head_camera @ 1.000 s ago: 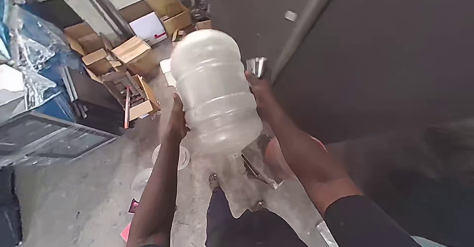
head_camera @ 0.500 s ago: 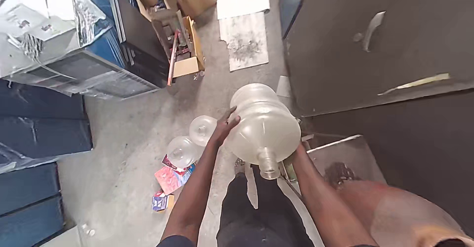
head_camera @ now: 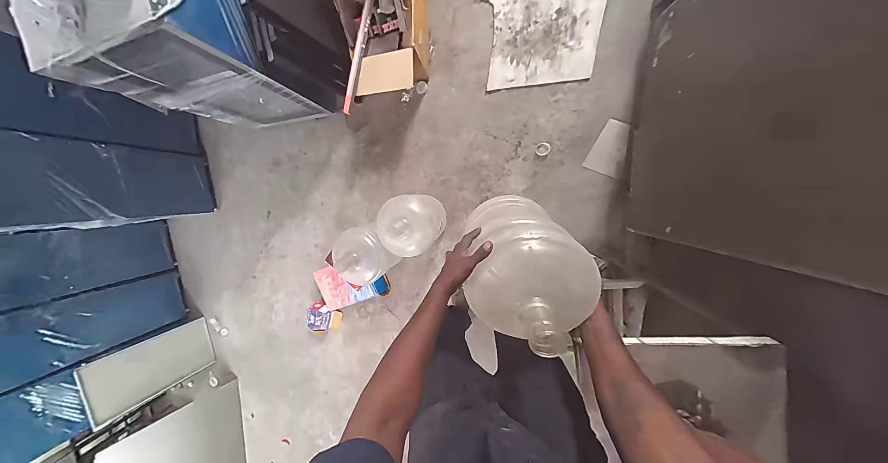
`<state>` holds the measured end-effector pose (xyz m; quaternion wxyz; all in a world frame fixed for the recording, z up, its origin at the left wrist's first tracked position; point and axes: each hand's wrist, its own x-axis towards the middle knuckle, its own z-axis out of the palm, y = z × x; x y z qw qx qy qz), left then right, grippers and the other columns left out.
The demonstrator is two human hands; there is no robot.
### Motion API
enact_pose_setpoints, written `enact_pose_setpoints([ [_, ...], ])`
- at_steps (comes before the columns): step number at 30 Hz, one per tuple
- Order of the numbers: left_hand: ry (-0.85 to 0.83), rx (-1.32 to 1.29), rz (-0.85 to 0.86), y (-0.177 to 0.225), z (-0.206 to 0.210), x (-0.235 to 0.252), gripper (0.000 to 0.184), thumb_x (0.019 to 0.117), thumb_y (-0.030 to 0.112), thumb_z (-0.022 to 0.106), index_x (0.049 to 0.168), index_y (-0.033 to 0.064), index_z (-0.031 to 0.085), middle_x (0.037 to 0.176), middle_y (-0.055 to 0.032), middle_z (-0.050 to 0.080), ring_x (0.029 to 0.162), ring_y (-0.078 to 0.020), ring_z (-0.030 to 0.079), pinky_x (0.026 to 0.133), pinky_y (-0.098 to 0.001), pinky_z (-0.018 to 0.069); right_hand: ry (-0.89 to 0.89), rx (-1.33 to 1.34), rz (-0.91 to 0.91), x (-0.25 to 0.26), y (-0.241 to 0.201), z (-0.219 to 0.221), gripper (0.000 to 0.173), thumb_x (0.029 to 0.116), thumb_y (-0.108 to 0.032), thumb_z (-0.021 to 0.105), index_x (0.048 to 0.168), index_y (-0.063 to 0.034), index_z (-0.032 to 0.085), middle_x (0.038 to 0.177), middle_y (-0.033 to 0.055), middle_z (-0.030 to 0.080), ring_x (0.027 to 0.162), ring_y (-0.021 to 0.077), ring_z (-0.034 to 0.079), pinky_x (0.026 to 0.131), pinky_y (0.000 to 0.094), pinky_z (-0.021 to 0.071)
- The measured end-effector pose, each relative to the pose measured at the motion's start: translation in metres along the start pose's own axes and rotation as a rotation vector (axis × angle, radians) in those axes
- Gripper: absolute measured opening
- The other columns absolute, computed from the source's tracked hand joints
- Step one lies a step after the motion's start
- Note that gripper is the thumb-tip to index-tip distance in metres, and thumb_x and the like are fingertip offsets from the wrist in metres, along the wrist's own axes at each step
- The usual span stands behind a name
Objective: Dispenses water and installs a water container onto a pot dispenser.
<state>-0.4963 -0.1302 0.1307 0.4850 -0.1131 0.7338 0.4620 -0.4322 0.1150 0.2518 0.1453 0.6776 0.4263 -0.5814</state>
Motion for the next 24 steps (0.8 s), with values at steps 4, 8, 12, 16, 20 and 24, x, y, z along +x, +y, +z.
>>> enact_pose_setpoints([
  [4, -0.014, -0.029, -0.021, 0.002, -0.005, 0.011, 0.075, 0.095, 0.07, 0.052, 0.158, 0.0305, 0.04, 0.163, -0.01, 0.04, 0.15, -0.0351, 0.036, 0.119, -0.0668, 0.0301, -0.046, -0.054, -0.341, 0.129, 0.114, -0.027, 0.046, 0.1113, -0.027, 0.036, 0.144, 0.0041, 0.046, 0.132, 0.0214, 0.06, 0.117, 0.0216, 0.061, 0.099, 0.0389, 0.0528],
  [8, -0.007, -0.071, -0.029, 0.0, -0.012, 0.018, 0.074, 0.0988, 0.066, 0.047, 0.16, 0.0255, 0.037, 0.164, -0.0104, 0.038, 0.15, -0.0278, 0.037, 0.12, -0.0616, 0.0323, 0.083, -0.048, -0.152, 0.151, 0.098, -0.004, 0.051, 0.1089, -0.028, 0.045, 0.152, -0.0014, 0.037, 0.136, 0.0224, 0.058, 0.12, 0.0269, 0.06, 0.1, 0.0457, 0.0513],
  [12, -0.01, -0.104, -0.022, -0.002, -0.016, 0.018, 0.08, 0.0969, 0.068, 0.048, 0.161, 0.0219, 0.034, 0.165, -0.0112, 0.036, 0.15, -0.0247, 0.038, 0.119, -0.0558, 0.0361, 0.141, -0.058, -0.117, 0.186, 0.11, 0.002, 0.07, 0.1016, -0.026, 0.061, 0.158, -0.0049, 0.026, 0.143, 0.0242, 0.053, 0.126, 0.0312, 0.058, 0.104, 0.0481, 0.0499],
  [16, -0.027, -0.096, 0.011, 0.012, -0.022, 0.01, 0.083, 0.097, 0.067, 0.047, 0.162, 0.0179, 0.033, 0.165, -0.011, 0.035, 0.148, -0.0226, 0.04, 0.117, -0.0504, 0.0395, 0.169, -0.11, -0.094, 0.187, 0.108, 0.004, 0.076, 0.0973, -0.031, 0.069, 0.156, -0.0028, 0.031, 0.141, 0.0262, 0.055, 0.126, 0.0345, 0.058, 0.106, 0.0505, 0.0484],
  [20, -0.052, -0.108, 0.098, 0.039, -0.032, -0.006, 0.089, 0.0921, 0.07, 0.052, 0.161, 0.0161, 0.034, 0.157, -0.0135, 0.045, 0.138, -0.0237, 0.052, 0.107, -0.0473, 0.0495, 0.197, -0.142, -0.156, 0.168, 0.091, 0.002, 0.08, 0.0968, -0.041, 0.07, 0.156, -0.0001, 0.033, 0.146, 0.0284, 0.051, 0.134, 0.0379, 0.053, 0.111, 0.0524, 0.0433],
  [24, -0.096, -0.113, 0.348, 0.067, -0.054, -0.032, 0.081, 0.0933, 0.056, 0.054, 0.158, 0.0102, 0.036, 0.156, -0.0132, 0.046, 0.135, -0.0222, 0.053, 0.105, -0.0428, 0.0514, 0.215, 0.033, -0.366, 0.116, 0.051, -0.004, 0.079, 0.0948, -0.035, 0.074, 0.152, 0.0045, 0.036, 0.143, 0.0288, 0.053, 0.13, 0.034, 0.055, 0.111, 0.0471, 0.0438],
])
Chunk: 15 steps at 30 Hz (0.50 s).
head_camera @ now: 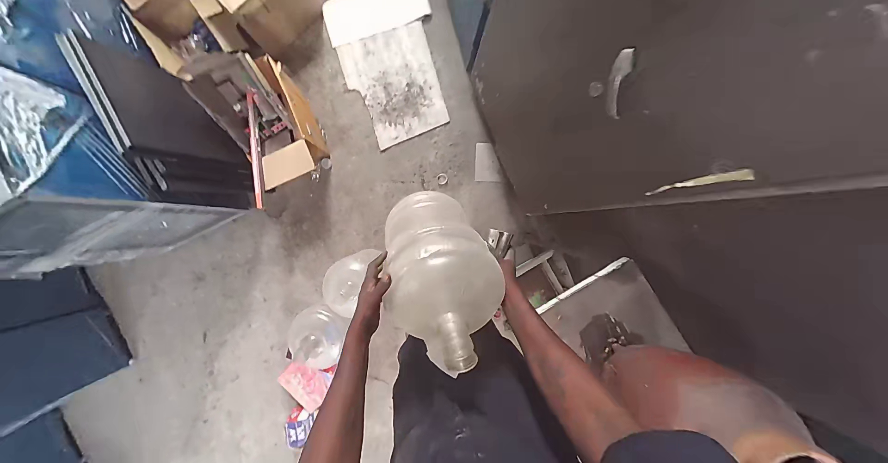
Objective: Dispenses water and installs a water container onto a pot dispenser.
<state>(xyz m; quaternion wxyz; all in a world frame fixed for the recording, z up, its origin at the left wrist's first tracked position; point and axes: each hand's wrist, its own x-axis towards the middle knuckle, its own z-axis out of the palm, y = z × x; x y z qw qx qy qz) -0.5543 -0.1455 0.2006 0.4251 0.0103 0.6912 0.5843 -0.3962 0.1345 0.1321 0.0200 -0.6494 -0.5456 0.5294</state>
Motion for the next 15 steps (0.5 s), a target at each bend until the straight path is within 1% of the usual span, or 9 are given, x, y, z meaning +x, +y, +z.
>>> enact_pose_setpoints([
  [1, -0.009, -0.004, 0.096, 0.009, -0.006, -0.009, 0.079, 0.0958, 0.057, 0.051, 0.156, 0.0073, 0.038, 0.156, -0.0128, 0.046, 0.135, -0.0218, 0.053, 0.104, -0.0423, 0.0516, 0.018, 0.116, -0.076, -0.013, -0.013, -0.006, 0.077, 0.0938, -0.031, 0.075, 0.151, 0.0051, 0.037, 0.138, 0.0264, 0.057, 0.124, 0.0288, 0.059, 0.108, 0.0421, 0.0472],
  [3, -0.018, -0.056, 0.276, 0.026, -0.017, -0.029, 0.081, 0.0975, 0.064, 0.048, 0.15, 0.0024, 0.042, 0.151, -0.0126, 0.051, 0.132, -0.0228, 0.056, 0.102, -0.0426, 0.0539, 0.021, 0.46, -0.265, -0.042, -0.032, -0.016, 0.068, 0.0915, -0.021, 0.077, 0.145, 0.0026, 0.041, 0.115, 0.0159, 0.065, 0.101, 0.0158, 0.067, 0.091, 0.0315, 0.0572],
  [5, -0.04, -0.137, 0.373, 0.048, -0.021, -0.047, 0.089, 0.0937, 0.072, 0.051, 0.149, 0.0041, 0.041, 0.148, -0.0127, 0.054, 0.132, -0.0271, 0.057, 0.101, -0.0484, 0.0556, -0.041, 0.746, -0.418, -0.065, -0.043, -0.027, 0.06, 0.0884, -0.016, 0.079, 0.138, -0.0019, 0.048, 0.109, 0.0098, 0.07, 0.096, 0.0141, 0.069, 0.088, 0.034, 0.06],
  [6, -0.062, -0.147, 0.391, 0.056, -0.023, -0.055, 0.096, 0.0903, 0.078, 0.05, 0.153, 0.0067, 0.036, 0.15, -0.0117, 0.053, 0.133, -0.0273, 0.057, 0.101, -0.0497, 0.055, -0.07, 0.823, -0.454, -0.08, -0.046, -0.033, 0.06, 0.0876, -0.016, 0.079, 0.138, -0.0047, 0.049, 0.111, 0.0087, 0.069, 0.098, 0.0156, 0.068, 0.089, 0.0366, 0.0591],
  [8, -0.113, -0.121, 0.395, 0.063, -0.027, -0.066, 0.106, 0.0898, 0.083, 0.042, 0.161, 0.0084, 0.02, 0.156, -0.0112, 0.048, 0.138, -0.024, 0.052, 0.107, -0.0468, 0.0511, -0.089, 0.885, -0.408, -0.112, -0.047, -0.04, 0.067, 0.0907, -0.023, 0.078, 0.147, -0.0109, 0.043, 0.123, 0.0084, 0.065, 0.108, 0.0189, 0.066, 0.093, 0.0409, 0.0584],
  [9, -0.129, -0.109, 0.396, 0.064, -0.026, -0.071, 0.105, 0.0918, 0.082, 0.039, 0.163, 0.0076, 0.018, 0.158, -0.0115, 0.045, 0.142, -0.0226, 0.048, 0.113, -0.0456, 0.047, -0.085, 0.898, -0.376, -0.125, -0.044, -0.042, 0.069, 0.0923, -0.025, 0.076, 0.149, -0.0132, 0.039, 0.126, 0.0083, 0.063, 0.11, 0.0199, 0.065, 0.094, 0.043, 0.058],
  [11, -0.14, -0.091, 0.405, 0.062, -0.02, -0.082, 0.097, 0.0986, 0.076, 0.028, 0.163, 0.005, 0.017, 0.163, -0.0108, 0.037, 0.148, -0.0189, 0.04, 0.121, -0.0415, 0.0373, -0.06, 0.953, -0.372, -0.141, -0.032, -0.045, 0.069, 0.0916, -0.024, 0.077, 0.15, -0.0145, 0.04, 0.126, 0.0099, 0.064, 0.109, 0.0223, 0.065, 0.092, 0.0455, 0.058],
  [13, -0.104, -0.123, 0.416, 0.064, -0.011, -0.102, 0.093, 0.0995, 0.074, 0.031, 0.16, 0.0034, 0.023, 0.155, -0.0084, 0.047, 0.14, -0.0147, 0.049, 0.117, -0.0377, 0.043, -0.046, 1.074, -0.395, -0.161, -0.022, -0.052, 0.073, 0.0898, -0.014, 0.077, 0.152, -0.016, 0.038, 0.128, 0.0127, 0.063, 0.109, 0.0254, 0.066, 0.093, 0.0473, 0.0583],
  [15, -0.071, -0.15, 0.422, 0.063, -0.006, -0.126, 0.08, 0.1039, 0.066, 0.031, 0.155, 0.0047, 0.029, 0.143, -0.0032, 0.057, 0.129, -0.0092, 0.057, 0.11, -0.0343, 0.0498, -0.038, 1.16, -0.402, -0.192, -0.016, -0.066, 0.075, 0.0885, -0.007, 0.076, 0.152, -0.0156, 0.037, 0.13, 0.0152, 0.061, 0.111, 0.0276, 0.066, 0.095, 0.0471, 0.0582],
])
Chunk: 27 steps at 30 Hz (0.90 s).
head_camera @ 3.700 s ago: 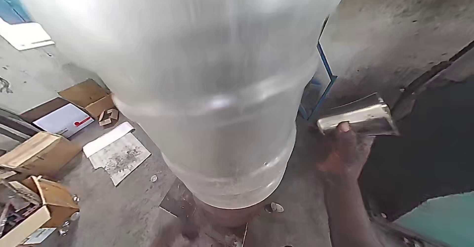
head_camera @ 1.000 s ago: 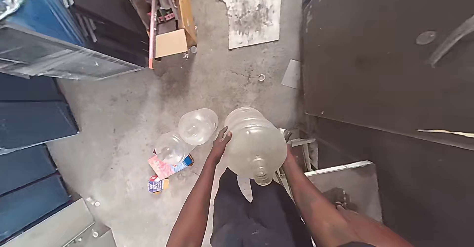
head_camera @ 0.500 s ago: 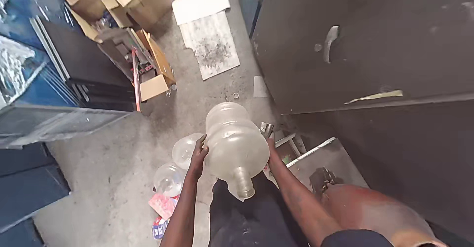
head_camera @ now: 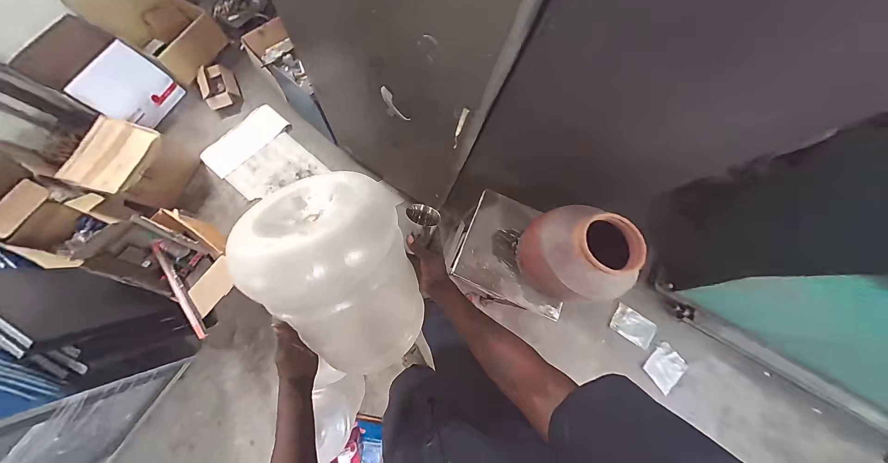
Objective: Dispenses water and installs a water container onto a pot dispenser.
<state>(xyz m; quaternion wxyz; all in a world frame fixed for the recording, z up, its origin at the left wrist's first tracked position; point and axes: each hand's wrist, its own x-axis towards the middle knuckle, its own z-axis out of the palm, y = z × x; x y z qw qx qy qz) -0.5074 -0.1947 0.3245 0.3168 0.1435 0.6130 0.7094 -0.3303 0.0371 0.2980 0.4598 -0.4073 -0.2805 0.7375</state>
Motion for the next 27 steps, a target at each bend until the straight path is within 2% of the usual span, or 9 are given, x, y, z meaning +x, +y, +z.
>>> enact_pose_setpoints([
  [4, -0.012, 0.064, 0.091, 0.028, 0.021, -0.036, 0.054, 0.1114, 0.034, 0.021, 0.15, -0.0027, 0.031, 0.137, -0.0056, 0.058, 0.125, -0.0055, 0.058, 0.108, -0.0294, 0.0493, 0.008, 0.04, -0.136, -0.044, -0.039, -0.014, 0.073, 0.0867, -0.01, 0.078, 0.148, -0.0181, 0.039, 0.12, 0.0106, 0.063, 0.103, 0.0221, 0.066, 0.089, 0.0426, 0.0588],
  [7, 0.037, 0.057, 0.121, 0.062, 0.048, -0.061, 0.045, 0.1079, 0.018, 0.023, 0.143, -0.008, 0.033, 0.127, -0.0089, 0.058, 0.117, -0.005, 0.059, 0.102, -0.0279, 0.0514, 0.024, 0.066, -0.267, -0.073, -0.087, -0.015, 0.068, 0.0859, -0.013, 0.079, 0.143, -0.0187, 0.042, 0.116, 0.0061, 0.064, 0.1, 0.0171, 0.066, 0.088, 0.0397, 0.0583],
  [11, -0.156, -0.166, 0.106, 0.119, 0.093, -0.096, 0.05, 0.1114, 0.027, 0.025, 0.147, -0.0088, 0.026, 0.133, -0.0114, 0.055, 0.123, -0.0077, 0.057, 0.105, -0.0302, 0.0497, 0.061, -0.127, -0.433, -0.126, -0.203, -0.016, 0.085, 0.0871, -0.023, 0.078, 0.156, -0.0242, 0.028, 0.133, 0.0047, 0.059, 0.11, 0.0147, 0.064, 0.09, 0.0391, 0.0574],
  [13, -0.236, -0.337, 0.097, 0.145, 0.141, -0.107, 0.049, 0.1088, 0.044, 0.042, 0.135, 0.0023, 0.044, 0.116, 0.0002, 0.068, 0.11, -0.0042, 0.066, 0.096, -0.0273, 0.0556, 0.129, -0.259, -0.501, -0.161, -0.274, -0.024, 0.083, 0.0907, -0.032, 0.075, 0.158, -0.0305, 0.026, 0.133, 0.0012, 0.059, 0.108, 0.0114, 0.064, 0.087, 0.0366, 0.0576],
  [15, -0.327, -0.377, 0.086, 0.171, 0.206, -0.114, 0.039, 0.1103, 0.045, 0.027, 0.122, 0.0132, 0.047, 0.101, 0.0078, 0.07, 0.099, -0.0027, 0.069, 0.085, -0.0269, 0.0604, 0.126, -0.186, -0.703, -0.174, -0.343, -0.038, 0.082, 0.0929, -0.019, 0.071, 0.158, -0.0188, 0.022, 0.133, 0.0074, 0.057, 0.112, 0.0164, 0.064, 0.092, 0.0396, 0.0589],
  [17, -0.444, -0.421, 0.114, 0.186, 0.274, -0.12, 0.04, 0.1086, 0.049, 0.029, 0.115, 0.0217, 0.058, 0.096, 0.0086, 0.073, 0.093, -0.0046, 0.071, 0.08, -0.0301, 0.0623, 0.118, -0.09, -0.899, -0.177, -0.407, -0.059, 0.079, 0.0921, -0.01, 0.07, 0.155, -0.0108, 0.022, 0.129, 0.0113, 0.057, 0.112, 0.021, 0.064, 0.093, 0.0429, 0.0591],
  [21, -0.596, -0.324, 0.191, 0.186, 0.392, -0.141, 0.051, 0.1107, 0.051, 0.019, 0.142, 0.0233, 0.048, 0.128, 0.0033, 0.065, 0.119, -0.0108, 0.062, 0.101, -0.041, 0.0547, 0.141, -0.09, -1.048, -0.178, -0.499, -0.126, 0.079, 0.0961, -0.01, 0.068, 0.157, -0.0111, 0.017, 0.134, 0.0108, 0.055, 0.115, 0.0199, 0.064, 0.094, 0.0399, 0.0593],
  [23, -0.689, -0.256, 0.225, 0.175, 0.437, -0.151, 0.057, 0.108, 0.06, 0.021, 0.151, 0.029, 0.042, 0.142, 0.005, 0.059, 0.13, -0.0119, 0.057, 0.108, -0.0451, 0.0505, 0.127, -0.066, -1.089, -0.164, -0.527, -0.167, 0.082, 0.0952, -0.008, 0.071, 0.157, -0.0105, 0.017, 0.135, 0.0123, 0.054, 0.117, 0.022, 0.063, 0.096, 0.0411, 0.0589],
  [27, -0.721, -0.223, 0.284, 0.133, 0.51, -0.167, 0.066, 0.1021, 0.07, 0.031, 0.154, 0.0295, 0.038, 0.146, 0.0044, 0.056, 0.133, -0.0121, 0.055, 0.11, -0.0447, 0.0495, 0.175, -0.069, -1.043, -0.123, -0.554, -0.245, 0.084, 0.0926, -0.008, 0.072, 0.158, -0.0087, 0.019, 0.137, 0.0132, 0.054, 0.118, 0.022, 0.062, 0.096, 0.0412, 0.0586],
])
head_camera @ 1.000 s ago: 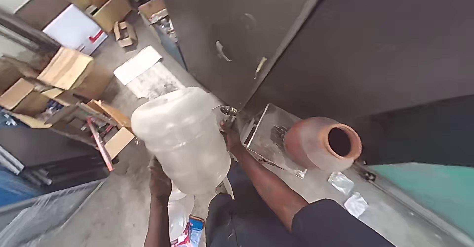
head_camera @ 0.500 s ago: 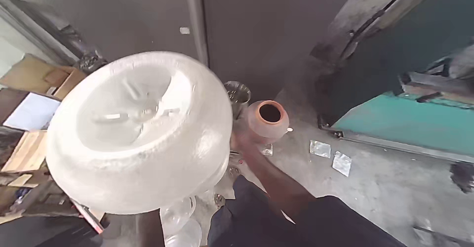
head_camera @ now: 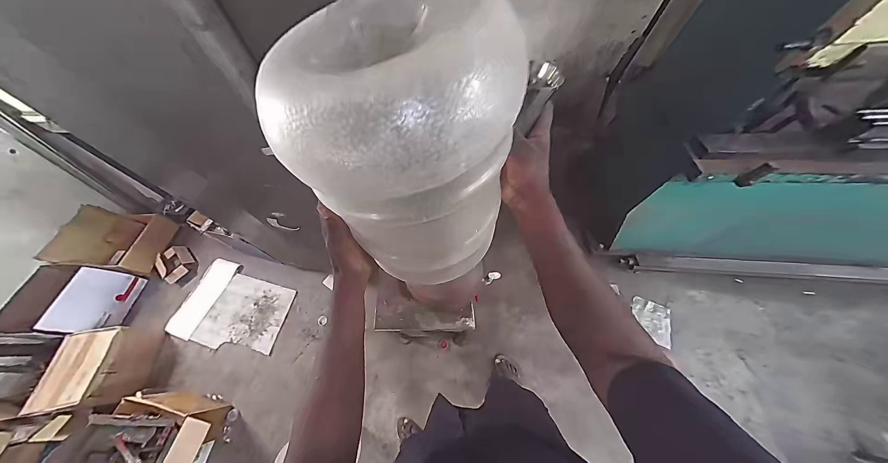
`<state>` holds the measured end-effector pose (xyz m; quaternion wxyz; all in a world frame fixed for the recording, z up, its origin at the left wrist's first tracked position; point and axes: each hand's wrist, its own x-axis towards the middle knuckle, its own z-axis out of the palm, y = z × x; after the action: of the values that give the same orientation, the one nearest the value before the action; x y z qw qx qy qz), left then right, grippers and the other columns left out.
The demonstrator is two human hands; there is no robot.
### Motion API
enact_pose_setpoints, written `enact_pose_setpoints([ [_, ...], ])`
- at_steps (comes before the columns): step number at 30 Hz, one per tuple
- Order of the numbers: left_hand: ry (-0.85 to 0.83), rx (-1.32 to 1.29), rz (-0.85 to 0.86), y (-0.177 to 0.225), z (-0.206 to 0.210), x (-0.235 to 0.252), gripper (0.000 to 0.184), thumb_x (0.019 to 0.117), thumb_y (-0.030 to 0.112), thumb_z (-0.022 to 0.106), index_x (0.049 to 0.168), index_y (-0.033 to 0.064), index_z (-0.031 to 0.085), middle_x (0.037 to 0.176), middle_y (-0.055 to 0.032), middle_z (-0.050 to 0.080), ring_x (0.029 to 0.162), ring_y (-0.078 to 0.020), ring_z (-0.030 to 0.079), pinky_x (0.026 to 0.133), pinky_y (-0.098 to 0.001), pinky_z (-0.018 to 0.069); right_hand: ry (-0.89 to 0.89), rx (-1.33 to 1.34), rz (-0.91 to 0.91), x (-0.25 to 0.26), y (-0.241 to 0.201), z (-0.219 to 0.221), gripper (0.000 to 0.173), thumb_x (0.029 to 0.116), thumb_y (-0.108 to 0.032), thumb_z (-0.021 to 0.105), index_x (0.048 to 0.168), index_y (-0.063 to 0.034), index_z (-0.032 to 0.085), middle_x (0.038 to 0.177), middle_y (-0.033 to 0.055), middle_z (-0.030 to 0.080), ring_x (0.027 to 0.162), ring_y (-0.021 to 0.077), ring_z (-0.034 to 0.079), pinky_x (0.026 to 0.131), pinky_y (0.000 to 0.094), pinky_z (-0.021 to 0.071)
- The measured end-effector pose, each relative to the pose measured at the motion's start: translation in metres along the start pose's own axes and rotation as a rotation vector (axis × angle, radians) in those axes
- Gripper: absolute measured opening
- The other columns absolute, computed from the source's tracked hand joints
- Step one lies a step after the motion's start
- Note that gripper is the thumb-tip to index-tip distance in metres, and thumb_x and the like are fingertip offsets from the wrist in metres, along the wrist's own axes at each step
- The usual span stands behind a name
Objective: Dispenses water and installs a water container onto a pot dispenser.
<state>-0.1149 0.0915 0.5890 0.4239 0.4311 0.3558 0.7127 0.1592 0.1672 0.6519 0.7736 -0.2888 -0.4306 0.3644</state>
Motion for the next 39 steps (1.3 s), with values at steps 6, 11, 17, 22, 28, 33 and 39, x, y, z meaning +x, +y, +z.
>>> enact_pose_setpoints([
  [6, 0.244, 0.041, -0.035, -0.078, 0.042, 0.002, 0.052, 0.111, 0.046, 0.02, 0.148, 0.0179, 0.043, 0.13, -0.0029, 0.065, 0.119, -0.0136, 0.063, 0.1, -0.0414, 0.0554, 0.021, -0.03, 0.205, 0.031, 0.07, -0.071, 0.086, 0.0879, -0.017, 0.077, 0.156, -0.0101, 0.025, 0.132, 0.0129, 0.057, 0.112, 0.0198, 0.064, 0.091, 0.0399, 0.0596],
  [11, 0.395, 0.12, -0.088, -0.126, 0.042, -0.013, 0.057, 0.1123, 0.036, 0.007, 0.153, 0.0097, 0.037, 0.14, -0.0093, 0.059, 0.125, -0.0158, 0.06, 0.106, -0.0398, 0.0518, -0.031, -0.075, 0.44, 0.014, 0.119, -0.112, 0.079, 0.0899, -0.028, 0.079, 0.155, -0.0283, 0.034, 0.134, 0.0075, 0.06, 0.111, 0.0213, 0.065, 0.089, 0.0427, 0.0586],
  [17, 0.494, 0.205, -0.113, -0.141, 0.035, -0.027, 0.061, 0.1118, 0.038, 0.003, 0.154, 0.0099, 0.037, 0.144, -0.0092, 0.057, 0.13, -0.0158, 0.057, 0.108, -0.0416, 0.0508, -0.091, 0.033, 0.394, 0.011, 0.155, -0.121, 0.083, 0.0853, -0.015, 0.081, 0.154, -0.0119, 0.035, 0.133, 0.0127, 0.06, 0.115, 0.0213, 0.064, 0.096, 0.0403, 0.0579],
  [22, 0.492, 0.14, -0.062, -0.156, 0.014, -0.047, 0.068, 0.1078, 0.045, -0.004, 0.148, 0.008, 0.036, 0.134, -0.0057, 0.06, 0.122, -0.0107, 0.059, 0.102, -0.0355, 0.0536, -0.144, 0.038, 0.375, 0.015, 0.158, -0.133, 0.082, 0.0839, -0.016, 0.083, 0.15, -0.0061, 0.035, 0.122, 0.0134, 0.062, 0.108, 0.0209, 0.066, 0.092, 0.0402, 0.0595],
  [28, 0.48, 0.117, 0.016, -0.187, -0.008, -0.077, 0.066, 0.109, 0.048, 0.0, 0.157, 0.0133, 0.029, 0.152, -0.0061, 0.05, 0.14, -0.0169, 0.049, 0.116, -0.0444, 0.0426, -0.134, -0.179, 0.601, -0.054, 0.16, -0.271, 0.084, 0.0832, -0.026, 0.084, 0.152, -0.0201, 0.035, 0.127, 0.0052, 0.062, 0.109, 0.0178, 0.065, 0.091, 0.0415, 0.0583],
  [33, 0.39, 0.829, 0.073, -0.252, 0.048, -0.203, 0.03, 0.1054, 0.019, 0.047, 0.104, -0.0081, 0.06, 0.085, -0.003, 0.066, 0.077, -0.0072, 0.066, 0.077, -0.0297, 0.0588, -0.232, -0.644, 0.818, -0.146, 0.226, -0.402, 0.091, 0.0731, -0.025, 0.09, 0.147, -0.0031, 0.041, 0.125, 0.0165, 0.064, 0.108, 0.0212, 0.067, 0.092, 0.0396, 0.0592],
  [39, -0.265, 1.523, -0.131, -0.394, 0.161, -0.22, 0.044, 0.0897, 0.045, 0.074, 0.116, 0.0091, 0.074, 0.092, -0.0078, 0.076, 0.076, -0.0229, 0.074, 0.064, -0.0452, 0.0617, -0.626, -0.956, 0.943, -0.228, 0.324, -0.447, 0.081, 0.0733, -0.033, 0.088, 0.143, -0.0116, 0.053, 0.136, 0.0183, 0.059, 0.124, 0.0323, 0.058, 0.104, 0.0493, 0.0508],
])
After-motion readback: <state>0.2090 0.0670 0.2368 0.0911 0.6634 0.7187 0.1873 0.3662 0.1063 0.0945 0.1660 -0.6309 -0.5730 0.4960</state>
